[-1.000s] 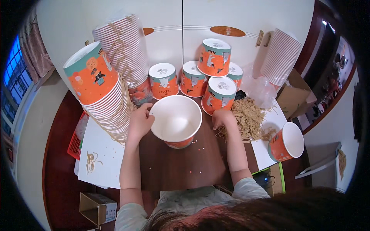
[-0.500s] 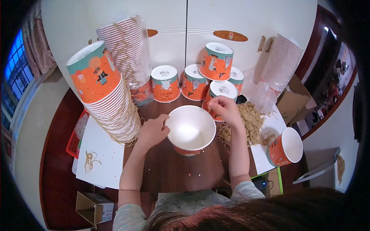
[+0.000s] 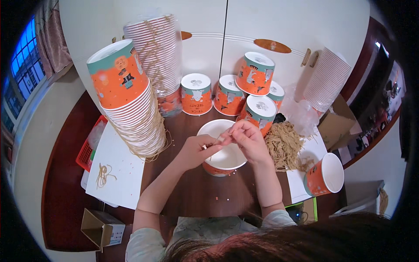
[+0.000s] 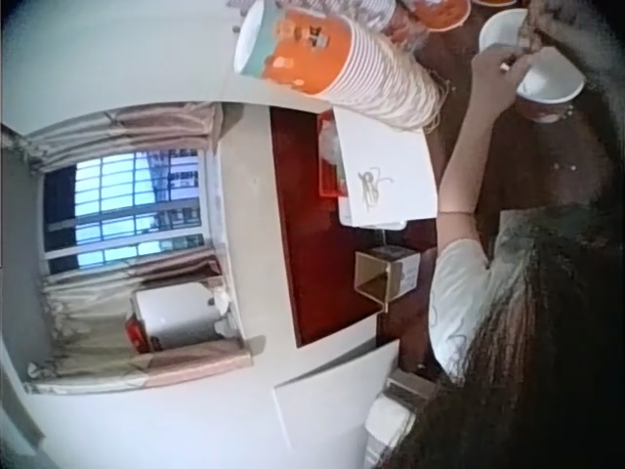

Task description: Attaching string handles to decorative paper buckets for packaging.

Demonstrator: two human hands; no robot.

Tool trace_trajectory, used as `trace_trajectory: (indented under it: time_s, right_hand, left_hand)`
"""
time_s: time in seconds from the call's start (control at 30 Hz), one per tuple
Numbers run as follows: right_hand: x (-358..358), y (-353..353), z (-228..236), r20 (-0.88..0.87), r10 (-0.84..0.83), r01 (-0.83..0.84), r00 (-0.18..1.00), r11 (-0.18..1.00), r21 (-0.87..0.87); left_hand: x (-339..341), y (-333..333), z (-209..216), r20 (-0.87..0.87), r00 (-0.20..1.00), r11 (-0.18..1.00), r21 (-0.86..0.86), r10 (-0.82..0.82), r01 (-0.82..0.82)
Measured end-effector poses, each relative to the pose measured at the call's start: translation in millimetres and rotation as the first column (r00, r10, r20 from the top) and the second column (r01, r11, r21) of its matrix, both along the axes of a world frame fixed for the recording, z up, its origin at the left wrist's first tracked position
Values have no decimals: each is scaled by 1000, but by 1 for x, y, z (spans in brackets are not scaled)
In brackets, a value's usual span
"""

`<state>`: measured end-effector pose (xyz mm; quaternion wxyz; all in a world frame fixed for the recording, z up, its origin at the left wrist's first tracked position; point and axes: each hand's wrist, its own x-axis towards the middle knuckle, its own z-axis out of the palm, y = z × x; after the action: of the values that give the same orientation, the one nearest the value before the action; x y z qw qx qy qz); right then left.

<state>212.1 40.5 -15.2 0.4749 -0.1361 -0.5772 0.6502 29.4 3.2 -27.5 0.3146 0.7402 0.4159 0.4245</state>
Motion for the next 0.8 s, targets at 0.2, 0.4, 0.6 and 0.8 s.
trace_trajectory:
  time_s: [0.2,0.4,0.6,0.8]
  right_hand:
    - [16,11,2,-221,-89,75,971,995,-70]
    - [16,14,6,-250,-210,189,945,976,-107]
    - [10,12,4,-266,-78,43,961,990,-134]
    - [-2,-4,7,-470,57,-144,881,978,-151]
  left_hand:
    - [-21,5,11,239,970,918,-374,-40,130]
    - [-35,10,10,389,919,927,-320,-61,197]
    - [-26,12,9,330,944,937,-321,-25,137]
    - [-7,8,-5,184,977,980,-146,-106,134]
